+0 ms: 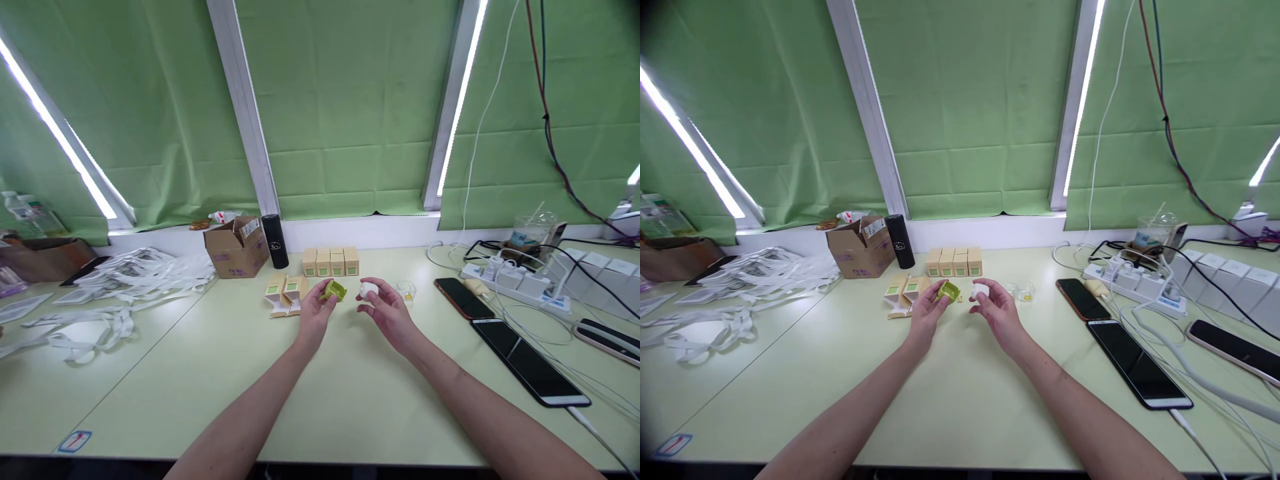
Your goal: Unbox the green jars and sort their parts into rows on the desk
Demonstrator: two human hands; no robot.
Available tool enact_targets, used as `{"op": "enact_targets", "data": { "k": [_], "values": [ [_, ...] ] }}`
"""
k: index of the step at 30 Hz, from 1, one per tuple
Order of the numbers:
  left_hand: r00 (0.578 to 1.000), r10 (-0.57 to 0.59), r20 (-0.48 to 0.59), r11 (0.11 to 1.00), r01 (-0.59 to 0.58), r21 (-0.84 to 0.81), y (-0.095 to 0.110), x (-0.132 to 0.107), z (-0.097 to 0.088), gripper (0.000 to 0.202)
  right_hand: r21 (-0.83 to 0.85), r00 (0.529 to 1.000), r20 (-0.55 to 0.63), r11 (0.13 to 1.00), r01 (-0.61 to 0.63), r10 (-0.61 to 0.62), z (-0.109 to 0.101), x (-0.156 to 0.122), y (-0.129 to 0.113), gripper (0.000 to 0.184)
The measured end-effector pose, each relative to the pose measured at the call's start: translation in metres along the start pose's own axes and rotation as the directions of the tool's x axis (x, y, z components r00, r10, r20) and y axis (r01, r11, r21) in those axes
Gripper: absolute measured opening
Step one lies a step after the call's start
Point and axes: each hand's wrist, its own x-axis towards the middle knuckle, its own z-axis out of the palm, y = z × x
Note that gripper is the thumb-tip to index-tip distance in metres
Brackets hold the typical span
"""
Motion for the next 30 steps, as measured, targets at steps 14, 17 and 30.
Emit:
{"op": "enact_targets", "data": {
  "k": [14,17,30],
  "values": [
    [0.996,0.043,-0.081,0.998,-0.039,0.041,-0.005,0.003,-0.005,0.060,-0.561,0.955,-0.023,0.794,0.233,-0.297,-0.016,0.027,-0.004,0.036],
    [0.994,0.055,-0.097,0.997,-0.049,0.065,-0.007,0.003,-0.006,0.061,-0.762,0.939,0.108,0.579,0.289,-0.325,-0.022,0.042,-0.002,0.032],
    [0.991,0.074,-0.116,0.990,-0.059,0.127,-0.008,0.002,-0.007,0.056,-0.918,0.903,0.396,-0.082,0.387,-0.166,-0.037,0.061,0.036,0.035]
  ]
}}
